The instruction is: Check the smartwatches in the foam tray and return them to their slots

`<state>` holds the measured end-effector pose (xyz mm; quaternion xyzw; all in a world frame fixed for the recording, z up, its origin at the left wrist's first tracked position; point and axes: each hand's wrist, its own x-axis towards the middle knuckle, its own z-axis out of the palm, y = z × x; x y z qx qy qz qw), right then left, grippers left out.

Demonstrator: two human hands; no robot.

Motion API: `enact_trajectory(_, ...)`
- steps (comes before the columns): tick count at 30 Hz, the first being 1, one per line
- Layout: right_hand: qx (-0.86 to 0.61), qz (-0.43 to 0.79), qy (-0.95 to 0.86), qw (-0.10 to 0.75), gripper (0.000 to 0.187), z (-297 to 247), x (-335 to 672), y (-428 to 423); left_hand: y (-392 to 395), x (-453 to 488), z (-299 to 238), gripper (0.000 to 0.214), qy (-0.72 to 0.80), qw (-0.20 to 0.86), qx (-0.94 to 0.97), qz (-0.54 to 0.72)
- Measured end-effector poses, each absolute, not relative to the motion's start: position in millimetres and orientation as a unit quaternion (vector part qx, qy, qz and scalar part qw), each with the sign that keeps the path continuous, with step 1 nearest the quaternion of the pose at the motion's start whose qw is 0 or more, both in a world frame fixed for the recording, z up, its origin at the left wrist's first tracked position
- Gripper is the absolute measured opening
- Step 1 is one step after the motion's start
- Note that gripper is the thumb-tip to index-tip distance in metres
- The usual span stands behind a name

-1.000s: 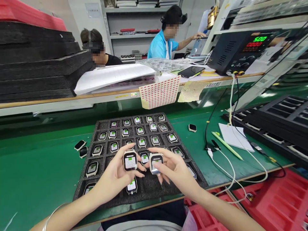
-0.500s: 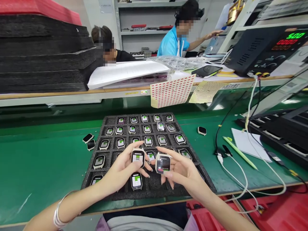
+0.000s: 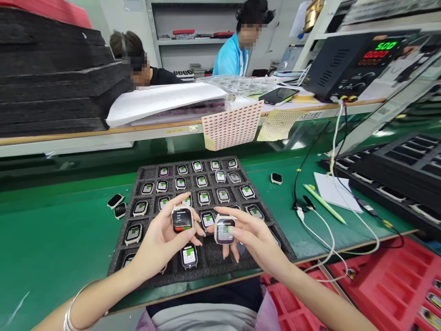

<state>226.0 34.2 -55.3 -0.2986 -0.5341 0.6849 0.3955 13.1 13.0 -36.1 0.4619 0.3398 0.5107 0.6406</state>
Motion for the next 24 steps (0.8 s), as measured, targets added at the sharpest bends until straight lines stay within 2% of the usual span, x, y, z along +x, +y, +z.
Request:
enact_trajectory(4, -0.338, 0.657, -0.546, 0.395, 0.041, -55.1, 222.5, 30.7, 13.3, 10.4, -37.2, 0.056, 0.307, 0.649, 0.468, 0.515)
enact_trajectory(8, -0.319, 0.669, -0.551, 0.383, 0.041, -58.9, 223.5, 31.1, 14.7, 12.0, -37.4, 0.046, 0.335, 0.628, 0.472, 0.52)
enact_trajectory(14, -0.271, 0.707, -0.545, 0.359, 0.059, -57.1, 226.9, 30.6, 16.7, 13.8, -35.3, 0.038, 0.368, 0.616, 0.464, 0.519)
enact_trajectory(24, -0.312, 0.678, -0.566, 0.35, 0.063, -56.6, 224.4, 22.5, 11.8, 10.9, -37.8, 0.062, 0.315, 0.645, 0.467, 0.517)
